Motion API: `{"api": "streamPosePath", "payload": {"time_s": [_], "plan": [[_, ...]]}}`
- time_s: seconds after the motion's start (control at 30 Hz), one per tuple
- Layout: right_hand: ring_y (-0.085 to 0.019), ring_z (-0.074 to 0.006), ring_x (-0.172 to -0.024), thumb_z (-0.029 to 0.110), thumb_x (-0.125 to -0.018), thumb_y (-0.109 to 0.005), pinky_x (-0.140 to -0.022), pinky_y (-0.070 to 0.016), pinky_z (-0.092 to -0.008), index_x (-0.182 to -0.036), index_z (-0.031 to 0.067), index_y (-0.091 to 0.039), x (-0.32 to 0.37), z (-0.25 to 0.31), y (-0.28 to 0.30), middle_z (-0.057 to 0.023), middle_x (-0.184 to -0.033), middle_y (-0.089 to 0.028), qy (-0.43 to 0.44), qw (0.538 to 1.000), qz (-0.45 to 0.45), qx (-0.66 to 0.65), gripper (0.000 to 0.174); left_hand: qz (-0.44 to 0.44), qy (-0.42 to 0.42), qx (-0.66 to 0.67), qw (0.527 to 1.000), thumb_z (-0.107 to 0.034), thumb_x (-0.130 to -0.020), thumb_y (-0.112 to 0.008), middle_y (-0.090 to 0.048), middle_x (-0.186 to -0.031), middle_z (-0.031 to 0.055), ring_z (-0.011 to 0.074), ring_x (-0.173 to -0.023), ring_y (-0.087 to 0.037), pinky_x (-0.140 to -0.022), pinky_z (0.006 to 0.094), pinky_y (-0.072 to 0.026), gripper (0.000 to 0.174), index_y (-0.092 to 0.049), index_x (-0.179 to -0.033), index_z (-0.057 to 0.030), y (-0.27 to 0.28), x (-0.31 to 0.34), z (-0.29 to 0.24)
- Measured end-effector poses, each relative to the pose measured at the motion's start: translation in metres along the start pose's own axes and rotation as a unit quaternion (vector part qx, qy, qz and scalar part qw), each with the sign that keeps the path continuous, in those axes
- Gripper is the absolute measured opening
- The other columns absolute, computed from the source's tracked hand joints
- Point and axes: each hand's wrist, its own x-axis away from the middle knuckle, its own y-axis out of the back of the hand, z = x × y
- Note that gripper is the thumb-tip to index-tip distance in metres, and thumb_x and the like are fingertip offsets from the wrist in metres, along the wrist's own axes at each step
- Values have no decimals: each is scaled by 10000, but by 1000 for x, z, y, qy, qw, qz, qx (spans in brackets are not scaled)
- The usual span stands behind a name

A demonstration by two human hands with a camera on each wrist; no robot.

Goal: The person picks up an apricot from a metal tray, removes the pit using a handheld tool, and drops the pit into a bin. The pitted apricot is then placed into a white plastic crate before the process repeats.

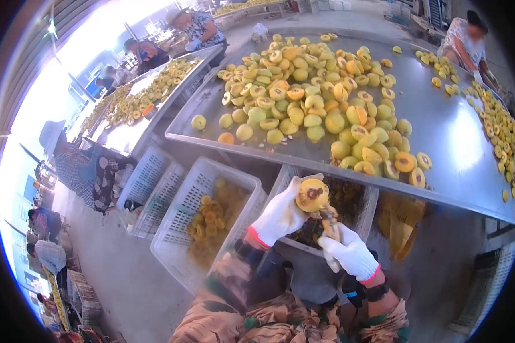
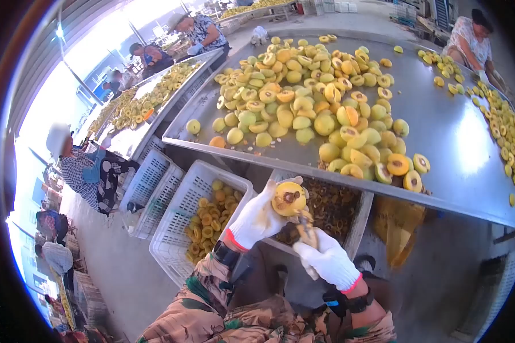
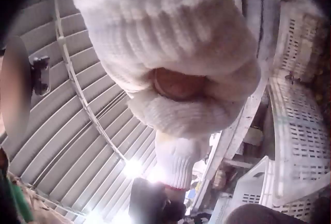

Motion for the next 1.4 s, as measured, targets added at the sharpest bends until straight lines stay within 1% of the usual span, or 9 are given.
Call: {"api": "streamPosePath", "payload": {"time_s": [0.27, 0.47, 0.57, 0.6, 0.7, 0.73, 0.93, 1.13, 1.4], "plan": [[-439, -97, -398, 194, -933, -595, -372, -349, -245, -980, 72, -522, 1, -11, -27, -3, -589, -502, 4, 992, -98, -79, 150, -23, -77, -74, 994, -362, -997, -498, -578, -1203, 117, 211, -1105, -568, -976, 370, -466, 493, -476, -1324, 6, 1, 15, 26], [-442, -78, -427, 217, -939, -594, -388, -361, -237, -1017, 82, -522, 6, -8, -7, 14, -612, -498, -42, 953, 137, -268, 171, -39, -10, -118, 992, -494, -978, -477, -595, -1141, 81, 190, -1029, -575, -910, 341, -490, 560, -531, -1280, -26, 1, 16, 25], [-519, -181, -424, 244, -918, -617, -405, -414, -304, -1034, 64, -526, 2, 1, -24, -55, -616, -554, 29, 996, -66, 49, 234, -89, 13, -156, 984, -560, -984, -398, -602, -1114, 77, 194, -1006, -580, -883, 353, -500, 611, -547, -1268, -40, 1, 14, 27], [-597, -318, -503, 228, -880, -636, -462, -472, -395, -1035, 42, -523, -7, -16, -22, -157, -650, -600, 159, 927, -162, 299, 267, -114, 14, -171, 979, -574, -986, -371, -605, -1103, 77, 193, -998, -583, -873, 352, -503, 624, -555, -1261, -45, 0, 14, 27], [-623, -371, -578, 186, -872, -630, -522, -485, -446, -1071, 42, -495, -13, -30, -25, -177, -660, -613, 277, 780, -256, 500, 280, -168, 17, -242, 955, -570, -1001, -327, -610, -1087, 82, 186, -980, -589, -856, 335, -506, 618, -581, -1235, -58, -12, 18, 21], [-611, -447, -671, 161, -854, -629, -574, -481, -520, -1032, 55, -503, -10, -28, -28, -231, -696, -603, 264, 794, -252, 486, 242, -185, 17, -271, 945, -562, -1007, -318, -611, -1085, 84, 182, -974, -591, -852, 328, -506, 609, -590, -1225, -63, -14, 19, 19], [-632, -387, -619, 156, -866, -603, -534, -498, -468, -1001, 60, -518, 4, -35, -14, -187, -703, -626, 160, 738, -245, 608, 186, -155, -61, -236, 958, -510, -1012, -387, -630, -1042, 55, 129, -849, -573, -736, 248, -478, 546, -613, -1209, -54, 0, 14, 12], [-623, -442, -813, 294, -872, -597, -714, -494, -444, -1023, 11, -540, 6, -17, -31, -257, -820, -623, 29, 958, -189, 216, 325, -120, -52, -21, 991, -454, -1012, -428, -644, -1034, 86, 166, -868, -619, -786, 313, -521, 511, -592, -1184, -1, -8, 7, 28], [-593, -242, -621, 255, -911, -572, -587, -470, -360, -1023, 17, -527, -9, -42, -42, -125, -761, -613, 83, 962, -217, 142, 268, -184, -195, -228, 936, -297, -1024, -412, -639, -1082, 72, 153, -978, -601, -856, 275, -490, 362, -624, -1115, -19, -23, 10, 49]]}}
